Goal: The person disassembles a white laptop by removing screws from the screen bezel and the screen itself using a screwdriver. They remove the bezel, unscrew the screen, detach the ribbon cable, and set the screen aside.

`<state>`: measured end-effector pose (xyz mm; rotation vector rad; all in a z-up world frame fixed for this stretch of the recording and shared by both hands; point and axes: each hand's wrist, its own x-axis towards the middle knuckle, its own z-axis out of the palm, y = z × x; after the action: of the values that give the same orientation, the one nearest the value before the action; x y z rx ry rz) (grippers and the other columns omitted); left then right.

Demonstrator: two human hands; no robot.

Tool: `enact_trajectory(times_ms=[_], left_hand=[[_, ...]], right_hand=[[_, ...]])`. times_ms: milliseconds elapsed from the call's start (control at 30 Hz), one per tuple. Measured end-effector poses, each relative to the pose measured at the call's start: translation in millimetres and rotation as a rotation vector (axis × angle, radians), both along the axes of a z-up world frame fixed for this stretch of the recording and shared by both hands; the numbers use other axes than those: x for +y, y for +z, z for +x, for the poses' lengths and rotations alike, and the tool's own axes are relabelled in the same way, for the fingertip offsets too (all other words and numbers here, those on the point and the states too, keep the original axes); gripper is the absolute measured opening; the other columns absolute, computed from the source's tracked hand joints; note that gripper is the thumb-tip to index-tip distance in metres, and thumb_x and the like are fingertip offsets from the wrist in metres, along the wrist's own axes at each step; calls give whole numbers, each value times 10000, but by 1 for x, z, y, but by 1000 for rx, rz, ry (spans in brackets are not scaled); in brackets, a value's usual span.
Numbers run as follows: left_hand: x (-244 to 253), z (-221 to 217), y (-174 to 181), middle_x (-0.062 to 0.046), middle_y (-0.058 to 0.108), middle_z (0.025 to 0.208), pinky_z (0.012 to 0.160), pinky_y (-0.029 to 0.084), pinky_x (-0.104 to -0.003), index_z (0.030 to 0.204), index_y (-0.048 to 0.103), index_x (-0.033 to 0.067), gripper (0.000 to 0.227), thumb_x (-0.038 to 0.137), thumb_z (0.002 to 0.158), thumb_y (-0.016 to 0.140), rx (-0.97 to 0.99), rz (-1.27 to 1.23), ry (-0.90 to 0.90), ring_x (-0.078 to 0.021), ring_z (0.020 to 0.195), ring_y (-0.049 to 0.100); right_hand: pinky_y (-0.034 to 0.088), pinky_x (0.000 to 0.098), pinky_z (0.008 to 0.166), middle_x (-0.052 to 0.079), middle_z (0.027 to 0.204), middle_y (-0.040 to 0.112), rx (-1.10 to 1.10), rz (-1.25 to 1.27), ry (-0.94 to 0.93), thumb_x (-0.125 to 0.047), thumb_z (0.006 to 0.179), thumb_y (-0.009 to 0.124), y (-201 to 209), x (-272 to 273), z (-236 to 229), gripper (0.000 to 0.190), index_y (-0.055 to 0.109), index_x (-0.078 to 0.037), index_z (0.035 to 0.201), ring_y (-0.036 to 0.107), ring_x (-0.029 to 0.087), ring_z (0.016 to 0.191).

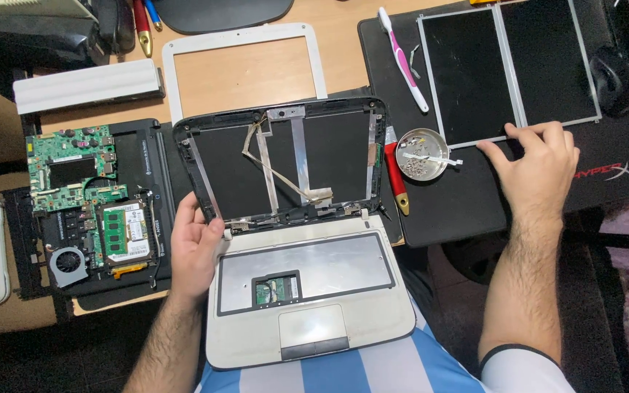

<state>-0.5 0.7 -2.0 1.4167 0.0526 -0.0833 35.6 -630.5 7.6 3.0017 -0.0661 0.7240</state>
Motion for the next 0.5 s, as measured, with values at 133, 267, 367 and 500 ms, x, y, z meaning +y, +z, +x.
enact_trajectory(times_ms=[133,267,367,500], left_hand=[[-2,1,4,-227,699,1672,1274,608,-440,1804,432,-6,709,219,1182,684,-10,4,-9,-282,1476,725],[-1,0,6,-172,743,1590,1231,606,-399,1783,502,4,599,218,1236,619,35,-55,19,-233,1396,741],[-6,6,17,-111,819,1482,1120,647,-339,1695,622,28,488,248,1260,582,157,-62,74,-182,1272,790],[-7,11,13,-56,824,1460,1042,610,-284,1731,647,23,611,376,1235,593,380,84,225,-117,1205,743]], right_hand=[[550,562,945,107,1286,749,4,-1,-2,-521,1071,1157,-2,0,4,539,1015,-148,1432,721,394,1167],[552,586,1091,205,1387,752,-38,151,85,-302,1095,1142,17,19,-4,551,955,-6,1521,713,453,1264],[546,532,1100,241,1327,775,-64,427,173,-10,1187,1026,40,59,-35,377,892,94,1524,703,398,1171],[685,299,730,154,934,900,464,1178,41,18,1091,782,58,137,-88,230,871,-27,1299,828,188,729]])
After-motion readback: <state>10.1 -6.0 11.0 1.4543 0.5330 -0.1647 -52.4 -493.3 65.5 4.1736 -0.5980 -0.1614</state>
